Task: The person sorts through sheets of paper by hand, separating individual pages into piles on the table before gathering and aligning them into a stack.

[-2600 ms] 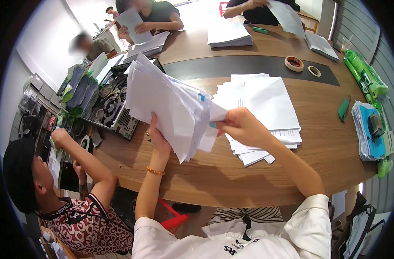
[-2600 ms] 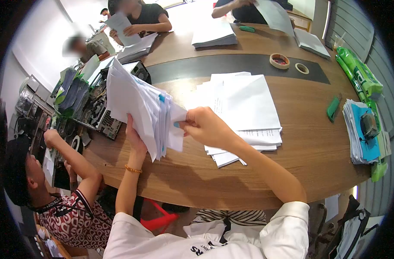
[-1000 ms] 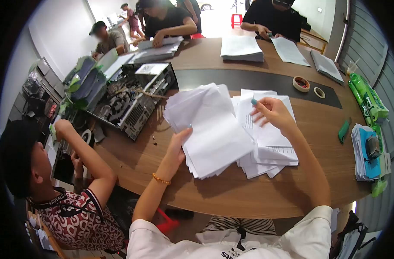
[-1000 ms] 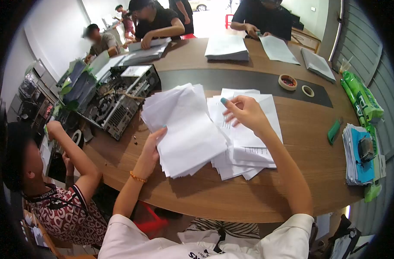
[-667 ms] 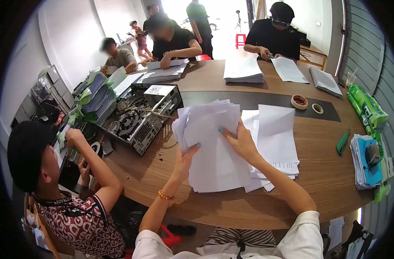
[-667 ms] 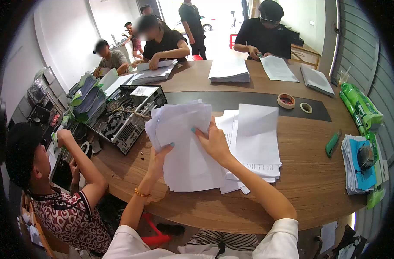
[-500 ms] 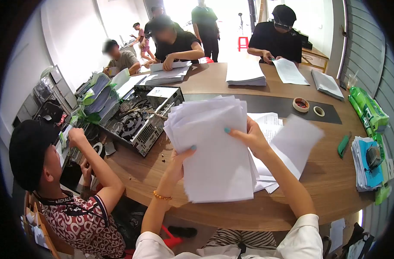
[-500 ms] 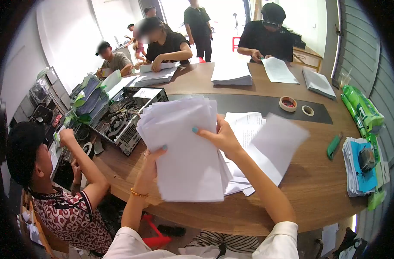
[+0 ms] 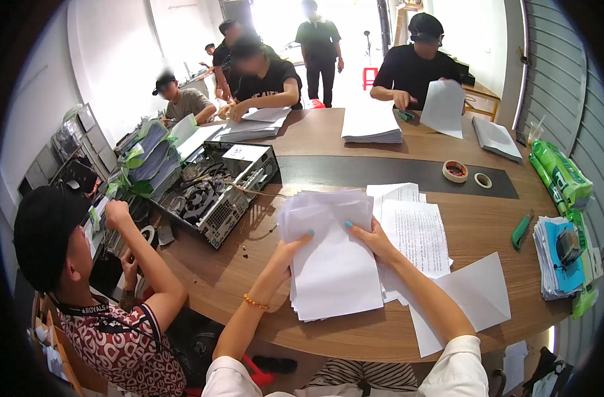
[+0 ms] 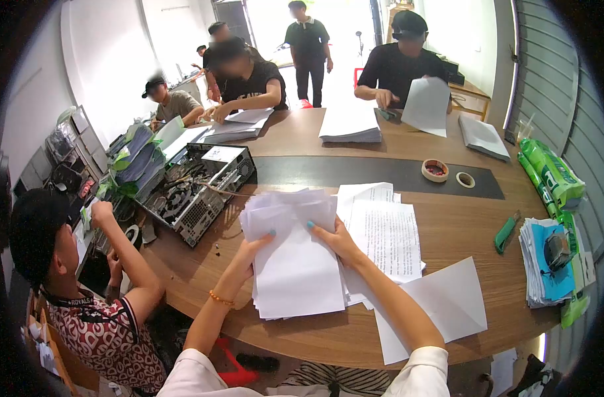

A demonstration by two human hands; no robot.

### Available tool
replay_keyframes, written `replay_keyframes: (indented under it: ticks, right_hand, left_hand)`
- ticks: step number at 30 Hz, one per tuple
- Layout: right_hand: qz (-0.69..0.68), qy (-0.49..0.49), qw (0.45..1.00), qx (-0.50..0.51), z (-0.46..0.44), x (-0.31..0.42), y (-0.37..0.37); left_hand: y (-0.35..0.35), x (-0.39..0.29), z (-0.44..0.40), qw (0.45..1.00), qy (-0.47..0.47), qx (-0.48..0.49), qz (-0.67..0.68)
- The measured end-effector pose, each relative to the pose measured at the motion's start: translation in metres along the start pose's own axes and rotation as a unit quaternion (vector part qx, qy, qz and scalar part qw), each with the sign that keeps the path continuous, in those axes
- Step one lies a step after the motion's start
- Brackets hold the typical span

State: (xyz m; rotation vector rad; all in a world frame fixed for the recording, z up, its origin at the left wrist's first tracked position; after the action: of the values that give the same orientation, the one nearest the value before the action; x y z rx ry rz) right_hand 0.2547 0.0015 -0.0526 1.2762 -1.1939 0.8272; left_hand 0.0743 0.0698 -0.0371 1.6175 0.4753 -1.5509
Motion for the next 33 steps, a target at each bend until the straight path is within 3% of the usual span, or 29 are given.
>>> replay_keyframes:
  ticks: [4,6,11,13,14,16,18,19,20,22,23,27,31,33]
  right_hand:
    - [-0.005,0.006,1.0,-0.002,-0.005,0.011,0.005]
    - [0.241,-0.068,0.968,0.031,-0.007,0.016,0.004]
    - [0.137,-0.083,0.987,0.03,-0.004,0.024,0.003]
    - [0.094,-0.117,0.989,0.013,-0.005,0.021,0.0]
    - [0.116,-0.171,0.979,-0.001,-0.006,0.019,-0.002]
    - [0.118,-0.194,0.974,0.025,-0.01,0.015,-0.004]
    - [0.146,-0.155,0.976,0.041,-0.007,0.019,-0.005]
    - [0.182,-0.096,0.979,0.008,-0.011,0.021,-0.007]
    - [0.214,-0.038,0.976,-0.02,-0.015,0.024,-0.014]
    - [0.035,0.005,0.998,0.047,-0.011,0.047,-0.033]
    - [0.011,-0.072,0.995,0.065,-0.015,0.049,-0.051]
    - [-0.165,-0.174,0.963,-0.121,-0.018,0.068,-0.115]
    - [-0.221,-0.166,0.947,-0.163,-0.014,0.065,-0.141]
    - [-0.232,-0.142,0.948,-0.163,-0.006,0.075,-0.143]
  left_hand:
    - [-0.004,-0.003,0.001,0.999,-0.007,-0.007,-0.041]
    - [-0.005,-0.006,0.001,0.998,0.009,-0.008,-0.055]
    - [-0.001,-0.012,0.002,0.989,-0.044,0.005,0.144]
    - [0.004,-0.011,0.014,0.99,-0.062,-0.001,0.126]
    - [0.006,-0.01,0.024,0.997,0.03,0.057,0.038]
    - [-0.006,0.008,0.005,0.999,-0.038,0.036,0.003]
    - [-0.008,0.008,0.003,0.998,-0.042,0.038,-0.01]
    - [-0.01,0.011,0.003,0.999,0.004,0.043,0.017]
    - [-0.023,0.02,-0.007,1.0,-0.016,0.027,0.002]
    - [-0.016,0.02,-0.003,0.996,-0.06,0.005,0.072]
    - [-0.015,0.022,-0.001,0.99,-0.071,0.002,0.125]
    - [0.011,0.038,0.01,0.98,-0.086,0.139,0.115]
    - [0.104,0.043,0.031,0.962,-0.214,0.163,-0.038]
    - [0.132,0.061,0.028,0.944,-0.267,0.188,-0.05]
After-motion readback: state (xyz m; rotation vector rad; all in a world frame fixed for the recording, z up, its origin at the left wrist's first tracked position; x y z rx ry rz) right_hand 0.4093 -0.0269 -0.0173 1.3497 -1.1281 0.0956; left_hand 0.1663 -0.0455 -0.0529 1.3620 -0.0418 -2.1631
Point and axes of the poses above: each hand's wrist, its own z-axis away from the middle knuckle, its own y-axis out of the palm, x = y × z, the point moved 2 cm from there along -z, towards the middle knuckle, and after that the axes turned 1 degree about x, right-handed, at the moved point
